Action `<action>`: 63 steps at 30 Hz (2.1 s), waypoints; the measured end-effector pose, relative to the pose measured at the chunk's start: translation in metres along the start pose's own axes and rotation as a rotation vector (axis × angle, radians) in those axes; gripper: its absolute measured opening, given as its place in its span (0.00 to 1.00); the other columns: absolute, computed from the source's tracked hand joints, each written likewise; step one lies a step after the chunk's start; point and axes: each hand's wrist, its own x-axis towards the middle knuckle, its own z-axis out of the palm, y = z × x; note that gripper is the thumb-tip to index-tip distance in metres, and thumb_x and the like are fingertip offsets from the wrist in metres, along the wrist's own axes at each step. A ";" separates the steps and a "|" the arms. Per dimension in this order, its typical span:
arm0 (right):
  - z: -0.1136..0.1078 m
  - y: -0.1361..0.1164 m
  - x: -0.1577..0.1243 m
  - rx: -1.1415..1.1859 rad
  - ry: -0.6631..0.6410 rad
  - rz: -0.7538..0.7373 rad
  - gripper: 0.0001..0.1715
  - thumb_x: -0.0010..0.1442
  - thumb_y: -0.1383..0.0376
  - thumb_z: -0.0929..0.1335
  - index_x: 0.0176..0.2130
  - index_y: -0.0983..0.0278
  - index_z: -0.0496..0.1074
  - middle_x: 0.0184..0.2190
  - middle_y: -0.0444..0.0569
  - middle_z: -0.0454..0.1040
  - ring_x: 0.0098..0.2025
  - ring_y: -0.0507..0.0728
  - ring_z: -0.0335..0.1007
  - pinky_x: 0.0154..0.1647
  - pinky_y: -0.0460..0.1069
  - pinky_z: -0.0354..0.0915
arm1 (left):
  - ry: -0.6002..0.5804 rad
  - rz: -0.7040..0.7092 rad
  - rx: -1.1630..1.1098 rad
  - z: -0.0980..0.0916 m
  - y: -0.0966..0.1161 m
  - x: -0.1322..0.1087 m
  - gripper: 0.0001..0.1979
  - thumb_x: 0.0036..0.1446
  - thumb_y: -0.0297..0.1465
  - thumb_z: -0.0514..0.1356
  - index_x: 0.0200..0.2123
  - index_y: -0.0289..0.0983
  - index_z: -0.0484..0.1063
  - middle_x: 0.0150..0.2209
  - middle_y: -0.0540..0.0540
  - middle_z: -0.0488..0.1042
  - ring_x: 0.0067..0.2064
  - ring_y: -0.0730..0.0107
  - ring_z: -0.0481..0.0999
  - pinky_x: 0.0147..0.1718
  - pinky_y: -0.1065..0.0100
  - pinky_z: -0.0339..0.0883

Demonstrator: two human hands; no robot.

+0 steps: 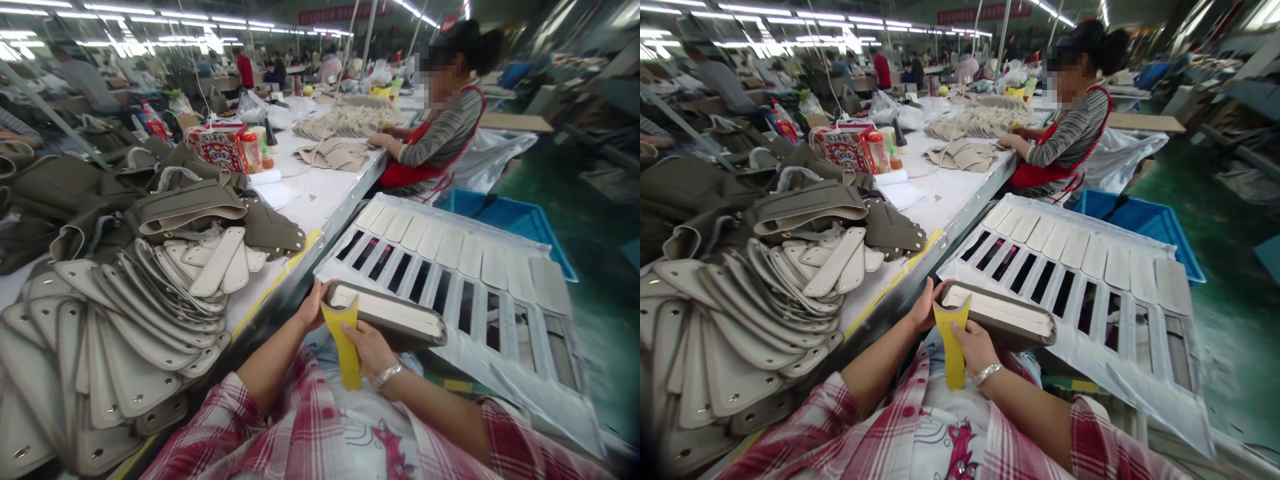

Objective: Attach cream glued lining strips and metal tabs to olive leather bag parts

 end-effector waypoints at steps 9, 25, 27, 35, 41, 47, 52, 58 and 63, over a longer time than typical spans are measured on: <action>0.002 -0.001 0.016 0.054 -0.146 0.202 0.17 0.49 0.60 0.71 0.36 0.68 0.70 0.30 0.51 0.77 0.24 0.51 0.70 0.15 0.41 0.55 | 0.066 0.025 -0.155 -0.011 -0.017 0.011 0.36 0.55 0.57 0.40 0.53 0.37 0.65 0.48 0.42 0.71 0.50 0.57 0.70 0.50 0.61 0.63; -0.018 -0.011 0.032 0.183 -0.279 0.322 0.20 0.45 0.53 0.72 0.34 0.64 0.71 0.30 0.48 0.77 0.28 0.55 0.73 0.25 0.45 0.68 | 0.196 0.082 0.144 0.002 -0.014 0.024 0.27 0.54 0.51 0.52 0.48 0.38 0.66 0.46 0.44 0.72 0.48 0.62 0.70 0.49 0.65 0.62; -0.021 -0.013 0.033 0.190 -0.289 0.341 0.19 0.45 0.53 0.72 0.32 0.64 0.71 0.29 0.47 0.77 0.28 0.54 0.72 0.25 0.45 0.67 | 0.220 0.059 0.209 0.004 -0.012 0.025 0.26 0.55 0.51 0.51 0.49 0.38 0.66 0.46 0.45 0.72 0.48 0.61 0.71 0.48 0.64 0.63; -0.033 -0.017 0.037 0.186 -0.278 0.347 0.20 0.44 0.51 0.72 0.30 0.64 0.72 0.28 0.48 0.76 0.25 0.54 0.72 0.22 0.45 0.67 | 0.298 0.059 0.643 0.015 -0.004 0.028 0.24 0.59 0.49 0.48 0.48 0.37 0.66 0.42 0.45 0.72 0.40 0.65 0.71 0.41 0.68 0.63; -0.028 -0.019 0.033 0.081 -0.250 0.320 0.22 0.44 0.49 0.70 0.29 0.65 0.71 0.26 0.49 0.76 0.24 0.55 0.71 0.21 0.46 0.66 | 0.304 0.056 1.143 0.015 0.023 0.030 0.21 0.56 0.47 0.53 0.45 0.39 0.69 0.43 0.44 0.71 0.46 0.59 0.69 0.48 0.64 0.59; -0.020 -0.021 0.026 0.005 -0.127 0.297 0.12 0.49 0.58 0.68 0.27 0.65 0.70 0.21 0.47 0.75 0.20 0.53 0.69 0.17 0.46 0.65 | 0.127 0.227 1.715 0.051 0.022 0.054 0.18 0.59 0.44 0.50 0.41 0.38 0.71 0.42 0.39 0.72 0.48 0.53 0.68 0.52 0.58 0.54; -0.022 -0.024 0.023 0.032 -0.104 0.345 0.08 0.53 0.63 0.67 0.25 0.65 0.70 0.20 0.46 0.74 0.20 0.54 0.70 0.17 0.47 0.67 | 0.077 0.110 2.091 0.063 0.005 0.058 0.25 0.61 0.46 0.41 0.31 0.37 0.70 0.33 0.38 0.73 0.40 0.54 0.71 0.43 0.59 0.59; -0.025 -0.021 0.029 0.035 -0.099 0.346 0.10 0.50 0.60 0.69 0.24 0.64 0.69 0.18 0.45 0.72 0.20 0.54 0.69 0.15 0.46 0.65 | 0.175 0.072 2.303 0.064 0.005 0.062 0.25 0.61 0.47 0.40 0.38 0.35 0.67 0.30 0.38 0.73 0.35 0.55 0.73 0.36 0.62 0.61; -0.024 -0.015 0.018 -0.018 -0.070 0.231 0.15 0.48 0.56 0.70 0.22 0.65 0.68 0.17 0.45 0.70 0.17 0.52 0.65 0.13 0.45 0.61 | 0.189 0.091 2.158 0.068 0.001 0.056 0.25 0.59 0.49 0.43 0.41 0.35 0.68 0.32 0.37 0.74 0.38 0.54 0.74 0.39 0.60 0.62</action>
